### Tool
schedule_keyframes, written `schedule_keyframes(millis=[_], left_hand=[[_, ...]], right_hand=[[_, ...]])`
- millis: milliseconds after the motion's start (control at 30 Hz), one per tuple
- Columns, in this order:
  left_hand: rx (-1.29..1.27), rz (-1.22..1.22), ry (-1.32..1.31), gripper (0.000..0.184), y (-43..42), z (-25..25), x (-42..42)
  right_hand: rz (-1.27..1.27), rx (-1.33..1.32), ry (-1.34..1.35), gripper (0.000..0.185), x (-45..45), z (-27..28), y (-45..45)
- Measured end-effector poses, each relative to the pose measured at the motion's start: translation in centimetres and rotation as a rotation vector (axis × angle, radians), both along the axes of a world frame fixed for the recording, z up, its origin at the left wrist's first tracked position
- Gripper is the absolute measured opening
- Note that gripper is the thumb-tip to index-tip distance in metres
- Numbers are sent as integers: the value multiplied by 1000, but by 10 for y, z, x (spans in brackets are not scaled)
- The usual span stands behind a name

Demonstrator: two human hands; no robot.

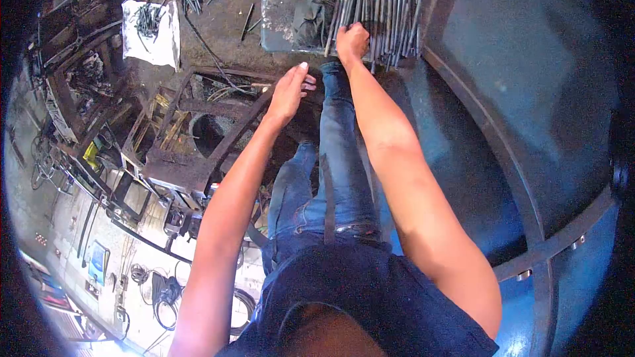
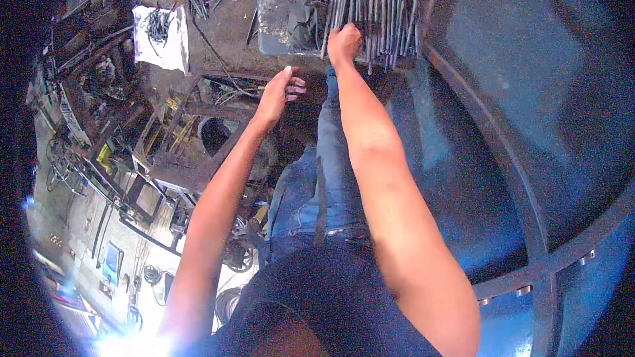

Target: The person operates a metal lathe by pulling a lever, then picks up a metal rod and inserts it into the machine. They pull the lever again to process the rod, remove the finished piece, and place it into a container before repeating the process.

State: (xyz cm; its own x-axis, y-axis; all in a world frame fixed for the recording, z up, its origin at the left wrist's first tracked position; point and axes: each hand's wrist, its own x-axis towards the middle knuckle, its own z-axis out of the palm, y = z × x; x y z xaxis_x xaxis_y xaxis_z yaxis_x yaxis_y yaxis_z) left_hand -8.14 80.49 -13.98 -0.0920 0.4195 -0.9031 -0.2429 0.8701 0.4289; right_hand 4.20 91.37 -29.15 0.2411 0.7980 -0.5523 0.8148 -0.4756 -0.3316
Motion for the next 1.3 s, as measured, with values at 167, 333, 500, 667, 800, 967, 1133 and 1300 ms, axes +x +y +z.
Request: schedule_keyframes(millis=[167, 333, 500, 667, 800, 967, 1133, 1300], left_hand=[[-7, -15, 9, 57, -3, 0, -5], [-13, -15, 38, 57, -11, -2, -14], [-31, 24, 30, 58, -20, -6, -16], [-13, 11, 51, 59, -27, -4, -16], [-7, 30, 62, 59, -31, -2, -17], [-12, 49, 66, 58, -38, 2, -17], [-17, 33, 53, 58, -41, -3, -8], [-30, 5, 31, 60, -31, -12, 6]], right_hand=[[32, 33, 21, 26, -4, -9, -5], [54, 162, 182, 28, -15, -4, -5], [120, 248, -36, 24, -20, -6, 6], [290, -24, -122, 20, -21, -2, 25], [254, -25, -114, 23, -17, -1, 30], [132, -62, -43, 24, -10, 2, 25], [107, 339, 258, 25, 27, 0, -1], [29, 375, 66, 32, 66, 19, -12]])
